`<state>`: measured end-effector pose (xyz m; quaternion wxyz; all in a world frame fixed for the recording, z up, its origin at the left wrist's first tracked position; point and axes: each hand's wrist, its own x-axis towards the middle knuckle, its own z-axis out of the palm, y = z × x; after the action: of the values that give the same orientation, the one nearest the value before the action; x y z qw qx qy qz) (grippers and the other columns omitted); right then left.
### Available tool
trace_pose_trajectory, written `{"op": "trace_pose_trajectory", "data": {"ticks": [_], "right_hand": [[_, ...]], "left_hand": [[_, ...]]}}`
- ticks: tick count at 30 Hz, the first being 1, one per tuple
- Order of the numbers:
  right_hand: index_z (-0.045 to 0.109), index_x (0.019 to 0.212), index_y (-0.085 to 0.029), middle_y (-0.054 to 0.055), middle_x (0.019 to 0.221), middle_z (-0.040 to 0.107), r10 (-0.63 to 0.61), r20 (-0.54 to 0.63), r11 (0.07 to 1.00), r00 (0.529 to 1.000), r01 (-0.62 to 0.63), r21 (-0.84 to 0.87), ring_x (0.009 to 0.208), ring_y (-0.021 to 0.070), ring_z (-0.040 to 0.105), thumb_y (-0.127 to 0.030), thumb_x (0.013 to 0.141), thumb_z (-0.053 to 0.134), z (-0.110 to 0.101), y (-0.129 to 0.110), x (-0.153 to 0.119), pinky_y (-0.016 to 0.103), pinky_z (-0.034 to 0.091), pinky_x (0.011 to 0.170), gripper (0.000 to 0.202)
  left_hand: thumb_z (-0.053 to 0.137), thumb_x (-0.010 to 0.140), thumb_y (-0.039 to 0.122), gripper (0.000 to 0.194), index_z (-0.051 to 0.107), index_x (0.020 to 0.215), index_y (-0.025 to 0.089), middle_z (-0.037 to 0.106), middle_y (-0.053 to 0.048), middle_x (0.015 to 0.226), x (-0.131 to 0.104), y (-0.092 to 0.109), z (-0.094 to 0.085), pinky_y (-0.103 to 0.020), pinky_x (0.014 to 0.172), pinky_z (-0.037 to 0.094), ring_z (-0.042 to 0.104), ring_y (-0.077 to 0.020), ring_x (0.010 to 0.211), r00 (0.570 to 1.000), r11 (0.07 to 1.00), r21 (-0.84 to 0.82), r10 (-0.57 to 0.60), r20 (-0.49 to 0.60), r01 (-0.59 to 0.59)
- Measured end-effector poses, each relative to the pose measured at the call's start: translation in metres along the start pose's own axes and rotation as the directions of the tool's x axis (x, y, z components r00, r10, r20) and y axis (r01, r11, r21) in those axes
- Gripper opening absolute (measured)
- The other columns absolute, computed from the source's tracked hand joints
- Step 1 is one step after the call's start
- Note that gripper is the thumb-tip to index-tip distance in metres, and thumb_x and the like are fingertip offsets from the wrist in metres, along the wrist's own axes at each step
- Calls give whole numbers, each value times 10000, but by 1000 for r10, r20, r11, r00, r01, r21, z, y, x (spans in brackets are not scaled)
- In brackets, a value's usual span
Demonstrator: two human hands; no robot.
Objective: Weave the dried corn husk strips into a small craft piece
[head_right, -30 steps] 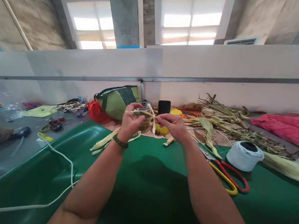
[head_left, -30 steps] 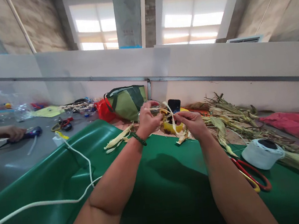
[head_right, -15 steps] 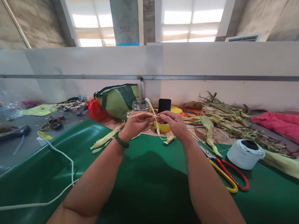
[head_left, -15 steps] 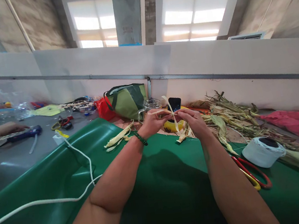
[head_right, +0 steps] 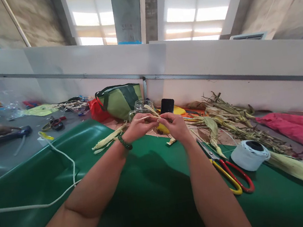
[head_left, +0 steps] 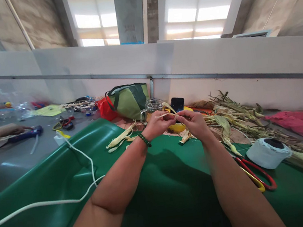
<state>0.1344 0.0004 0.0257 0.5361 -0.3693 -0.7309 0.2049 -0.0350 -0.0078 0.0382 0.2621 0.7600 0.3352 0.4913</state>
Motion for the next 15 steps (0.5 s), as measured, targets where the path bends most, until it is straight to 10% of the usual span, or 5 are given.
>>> {"op": "trace_pose_trajectory", "data": {"ticks": [6,15], "right_hand": [[705,749,-177,72,772,710,43,-229,998,972,-51,-32,743,207,624,-474,661,680,17,0,-3,342,481,714,312],[699,655,-181,-17,579,612,327,164,719,931,-358,596,538,92,516,-444,459,861,4,-1,1,242,429,557,366]], "left_hand": [[712,665,218,138,646,630,103,639,-21,608,6,-15,11,-204,565,438,540,-92,575,989,982,-142,-132,-62,123],[805,604,406,371,629,696,92,634,-24,627,1,8,-8,-211,595,435,558,-90,603,982,939,-313,-99,161,146]]}}
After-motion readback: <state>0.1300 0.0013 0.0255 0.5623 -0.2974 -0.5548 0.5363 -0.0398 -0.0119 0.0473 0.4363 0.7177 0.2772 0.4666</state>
